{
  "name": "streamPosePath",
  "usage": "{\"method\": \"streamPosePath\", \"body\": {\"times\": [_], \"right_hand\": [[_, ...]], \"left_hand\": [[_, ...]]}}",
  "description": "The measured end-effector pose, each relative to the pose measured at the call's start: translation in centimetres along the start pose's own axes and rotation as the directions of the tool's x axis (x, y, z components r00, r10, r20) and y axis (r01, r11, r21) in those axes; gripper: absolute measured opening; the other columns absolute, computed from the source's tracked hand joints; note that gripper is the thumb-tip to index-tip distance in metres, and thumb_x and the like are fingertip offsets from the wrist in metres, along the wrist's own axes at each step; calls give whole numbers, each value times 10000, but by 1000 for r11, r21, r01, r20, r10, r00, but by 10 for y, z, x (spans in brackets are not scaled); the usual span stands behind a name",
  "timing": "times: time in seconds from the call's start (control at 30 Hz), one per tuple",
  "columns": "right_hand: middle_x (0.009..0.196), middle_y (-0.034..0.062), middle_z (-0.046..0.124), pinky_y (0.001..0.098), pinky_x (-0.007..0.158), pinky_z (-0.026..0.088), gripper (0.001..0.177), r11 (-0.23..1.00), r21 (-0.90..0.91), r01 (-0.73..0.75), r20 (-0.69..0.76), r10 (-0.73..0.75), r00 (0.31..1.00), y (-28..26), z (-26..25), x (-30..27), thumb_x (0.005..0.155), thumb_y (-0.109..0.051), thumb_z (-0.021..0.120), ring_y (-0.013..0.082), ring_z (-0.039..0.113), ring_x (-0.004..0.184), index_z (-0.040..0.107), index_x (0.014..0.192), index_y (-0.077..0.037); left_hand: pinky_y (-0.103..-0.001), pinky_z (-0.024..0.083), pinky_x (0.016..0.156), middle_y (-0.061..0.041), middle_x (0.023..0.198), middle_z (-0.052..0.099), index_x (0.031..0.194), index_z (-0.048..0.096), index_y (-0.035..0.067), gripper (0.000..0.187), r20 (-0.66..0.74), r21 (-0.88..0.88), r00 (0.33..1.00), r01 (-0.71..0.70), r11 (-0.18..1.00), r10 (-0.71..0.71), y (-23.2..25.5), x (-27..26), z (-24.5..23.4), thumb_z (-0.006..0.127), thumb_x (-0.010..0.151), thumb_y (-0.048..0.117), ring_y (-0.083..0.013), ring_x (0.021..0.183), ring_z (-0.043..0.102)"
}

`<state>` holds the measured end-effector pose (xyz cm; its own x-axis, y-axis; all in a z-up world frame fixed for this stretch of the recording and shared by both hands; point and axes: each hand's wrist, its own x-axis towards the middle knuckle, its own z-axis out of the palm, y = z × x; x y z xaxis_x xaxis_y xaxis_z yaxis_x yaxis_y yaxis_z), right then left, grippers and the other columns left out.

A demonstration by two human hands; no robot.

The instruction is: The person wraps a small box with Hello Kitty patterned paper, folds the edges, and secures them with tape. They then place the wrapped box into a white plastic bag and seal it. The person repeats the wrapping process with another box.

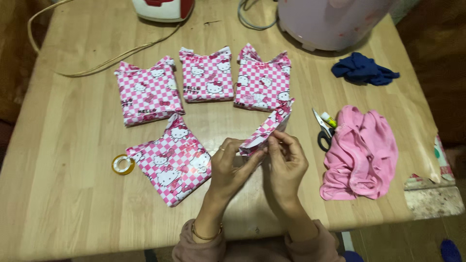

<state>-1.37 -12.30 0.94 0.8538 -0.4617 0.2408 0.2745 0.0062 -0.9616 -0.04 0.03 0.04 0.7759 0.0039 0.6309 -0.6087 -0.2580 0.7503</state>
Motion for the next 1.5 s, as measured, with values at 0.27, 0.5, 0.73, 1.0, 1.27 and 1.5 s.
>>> {"method": "streamPosePath", "body": {"times": [0.27,0.5,0.73,1.0,1.27,1.5], "right_hand": [[871,-9,656,173,667,469,153,997,50,-63,-54,66,996,-4,6,-2,1024,-43,656,30,581,751,678,1155,31],[758,-28,585,177,487,354,68,985,145,-92,-33,98,995,-10,10,1,1044,-44,617,16,477,589,647,1084,3],[841,-12,596,179,584,414,69,961,260,-99,12,100,995,4,8,0,1059,-34,600,29,525,692,620,1112,5],[959,30,645,211,705,537,186,967,238,-93,42,85,995,7,0,6,999,-39,623,66,634,808,611,1181,-7],[835,54,683,221,561,527,161,981,81,-174,-4,174,985,3,-12,9,990,-62,661,83,635,670,687,1108,45],[795,-15,601,177,542,420,82,960,247,-132,62,120,991,10,-11,14,1056,-101,621,22,522,644,613,1074,-22]], "left_hand": [[-307,605,648,-99,948,695,1082,640,28,310,19,-70,999,31,997,-30,1,1,0,852,875,117,-212,828,748],[-321,586,639,-87,943,710,1076,626,22,324,38,-30,999,-17,999,18,1,1,-3,850,874,140,-204,796,741],[-304,608,649,-87,949,691,1062,616,36,308,39,-31,999,25,999,-24,-3,-2,0,848,885,137,-200,822,747],[-306,600,665,-87,958,704,1093,636,42,330,-30,52,999,-41,998,43,3,2,3,857,853,84,-199,827,742],[-308,604,693,-78,989,734,1075,626,43,338,54,75,994,-95,993,91,9,3,-1,865,842,93,-196,851,737],[-330,603,717,-72,997,720,1077,622,47,353,108,130,983,-163,978,150,2,-3,4,870,834,112,-214,848,727]]}}
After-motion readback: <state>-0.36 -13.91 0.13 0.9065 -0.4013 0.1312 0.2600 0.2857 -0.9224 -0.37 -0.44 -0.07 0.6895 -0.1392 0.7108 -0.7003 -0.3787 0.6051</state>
